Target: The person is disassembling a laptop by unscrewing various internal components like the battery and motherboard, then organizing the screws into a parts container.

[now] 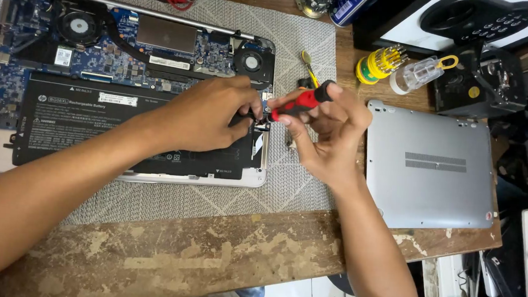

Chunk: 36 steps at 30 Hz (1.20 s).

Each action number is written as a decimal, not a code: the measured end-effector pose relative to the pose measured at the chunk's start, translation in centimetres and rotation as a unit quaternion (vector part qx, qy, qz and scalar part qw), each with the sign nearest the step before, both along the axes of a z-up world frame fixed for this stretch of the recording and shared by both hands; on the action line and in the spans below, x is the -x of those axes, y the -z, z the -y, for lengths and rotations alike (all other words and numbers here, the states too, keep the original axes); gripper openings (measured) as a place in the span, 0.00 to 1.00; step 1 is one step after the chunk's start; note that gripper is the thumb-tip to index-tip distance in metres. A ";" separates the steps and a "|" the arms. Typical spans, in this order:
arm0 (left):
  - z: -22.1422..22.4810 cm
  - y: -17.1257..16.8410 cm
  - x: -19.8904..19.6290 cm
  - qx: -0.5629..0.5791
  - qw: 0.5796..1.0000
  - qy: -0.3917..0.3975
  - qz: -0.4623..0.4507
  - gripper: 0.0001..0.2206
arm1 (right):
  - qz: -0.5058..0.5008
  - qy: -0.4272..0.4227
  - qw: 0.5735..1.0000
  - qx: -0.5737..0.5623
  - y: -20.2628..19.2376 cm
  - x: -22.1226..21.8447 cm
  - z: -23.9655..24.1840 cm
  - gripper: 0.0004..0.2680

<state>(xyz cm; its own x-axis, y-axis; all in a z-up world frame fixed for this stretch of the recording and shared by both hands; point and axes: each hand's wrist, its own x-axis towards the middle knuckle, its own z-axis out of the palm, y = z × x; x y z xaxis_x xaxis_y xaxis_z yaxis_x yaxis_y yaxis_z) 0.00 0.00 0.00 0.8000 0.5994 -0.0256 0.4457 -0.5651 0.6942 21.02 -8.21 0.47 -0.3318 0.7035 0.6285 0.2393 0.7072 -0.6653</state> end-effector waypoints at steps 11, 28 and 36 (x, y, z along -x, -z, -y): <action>0.3 2.0 -0.3 -0.122 0.992 0.017 0.037 0.03 | 0.003 0.084 0.996 -0.041 -1.1 0.8 0.8 0.24; 2.0 3.2 -1.5 -0.438 0.893 0.007 -0.104 0.05 | -0.012 0.091 0.995 -0.025 -0.4 0.3 0.9 0.25; 2.0 3.7 -1.7 -0.505 0.856 -0.040 -0.101 0.04 | -0.046 0.128 0.991 0.000 0.2 0.4 0.7 0.24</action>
<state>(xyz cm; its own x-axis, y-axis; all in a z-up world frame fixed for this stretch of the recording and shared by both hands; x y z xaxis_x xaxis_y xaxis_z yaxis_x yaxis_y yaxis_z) 1.69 -2.04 -3.73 0.7959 0.4499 0.4051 0.5644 -0.7935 -0.2277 20.60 -8.95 0.27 -0.0842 0.7568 0.6482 0.3482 0.6319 -0.6925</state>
